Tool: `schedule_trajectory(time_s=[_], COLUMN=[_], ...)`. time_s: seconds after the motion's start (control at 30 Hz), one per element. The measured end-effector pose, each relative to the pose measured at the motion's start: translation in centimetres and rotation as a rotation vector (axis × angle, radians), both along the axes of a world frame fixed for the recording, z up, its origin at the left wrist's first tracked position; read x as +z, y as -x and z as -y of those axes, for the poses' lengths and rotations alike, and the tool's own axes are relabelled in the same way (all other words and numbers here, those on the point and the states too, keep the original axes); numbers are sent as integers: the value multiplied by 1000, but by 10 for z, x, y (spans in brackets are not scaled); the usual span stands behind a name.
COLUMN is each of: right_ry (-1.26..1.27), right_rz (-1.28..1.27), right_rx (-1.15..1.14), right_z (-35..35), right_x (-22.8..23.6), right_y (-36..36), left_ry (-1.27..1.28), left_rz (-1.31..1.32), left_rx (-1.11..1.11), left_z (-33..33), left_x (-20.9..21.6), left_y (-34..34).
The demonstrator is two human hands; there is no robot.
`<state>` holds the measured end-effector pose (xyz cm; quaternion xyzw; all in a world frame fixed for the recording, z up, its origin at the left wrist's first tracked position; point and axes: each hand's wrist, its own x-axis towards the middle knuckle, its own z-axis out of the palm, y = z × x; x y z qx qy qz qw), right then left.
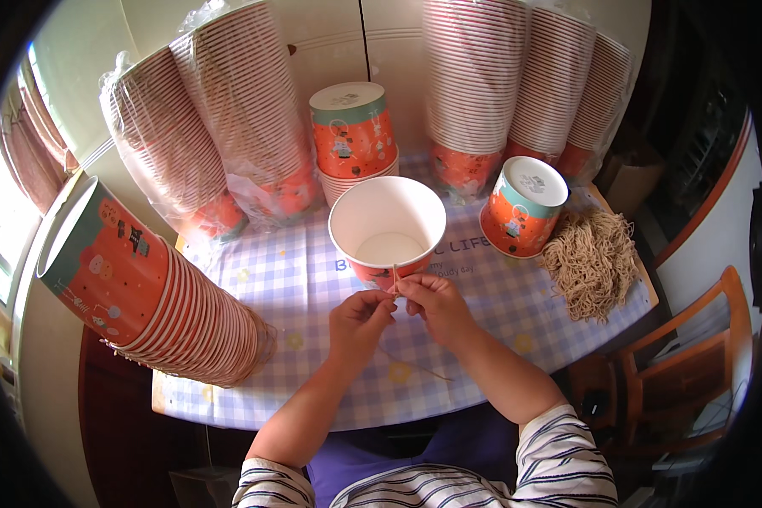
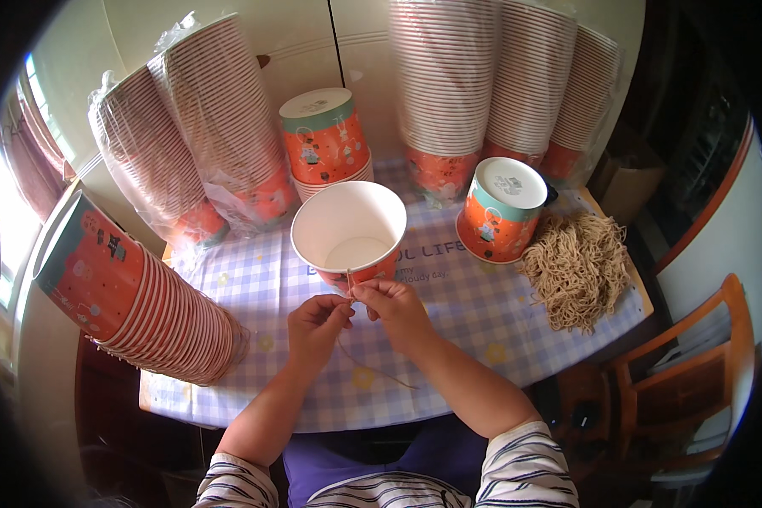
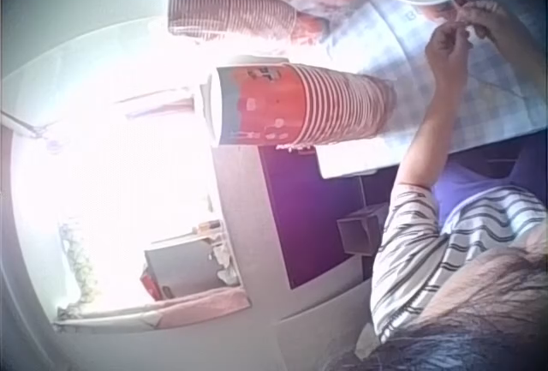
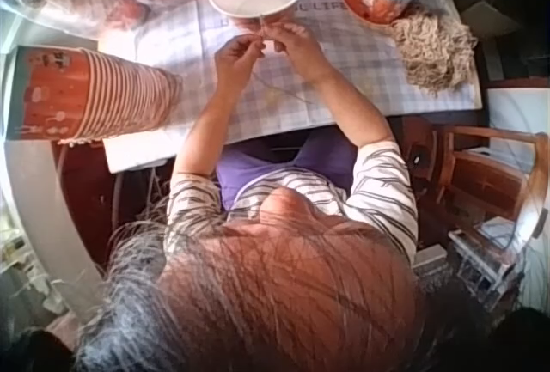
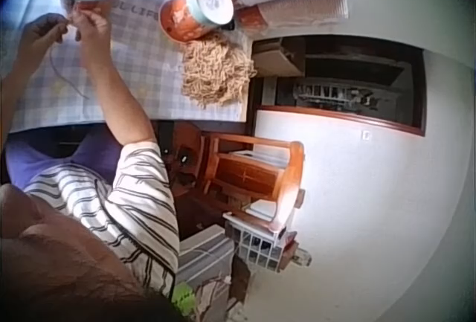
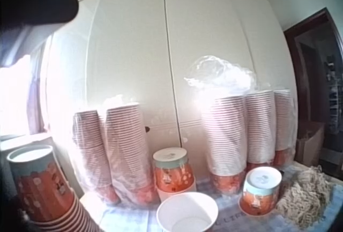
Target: Manually tying strings onto paper buckets or containers for assembly.
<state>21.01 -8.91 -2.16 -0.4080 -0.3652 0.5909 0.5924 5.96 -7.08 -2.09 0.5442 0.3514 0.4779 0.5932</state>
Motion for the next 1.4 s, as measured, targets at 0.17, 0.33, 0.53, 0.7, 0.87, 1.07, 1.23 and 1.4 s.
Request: schedule_trajectory(time_s=[0.17, 0.33, 0.53, 0.7, 0.87, 1.07, 1.23, 1.4], right_ry=[-17, -36, -84, -86, -95, -76, -63, -58], right_rz=[89, 152, 199, 240, 247, 256, 231, 205], right_rx=[-48, -73, -88, -50, 3, -30, -108, -116], right_z=[-1, -1, -2, -1, -1, 0, 0, 0], right_x=[1, 3, 2, 4, 2, 4, 6, 7], right_y=[1, -2, -4, -2, -2, 1, 0, -1], left_ry=[30, 60, 37, -16, 20, -53, -63, -56], left_rz=[30, 59, 118, 224, 3, 31, 15, 5], left_rx=[1, -15, -45, -74, 20, 61, 92, 99], left_z=[-5, -7, -10, -3, -4, -6, -5, -5], left_x=[-1, 0, -5, 0, -2, -9, -6, -5], left_y=[3, 4, 4, -2, -3, 0, 0, 0])
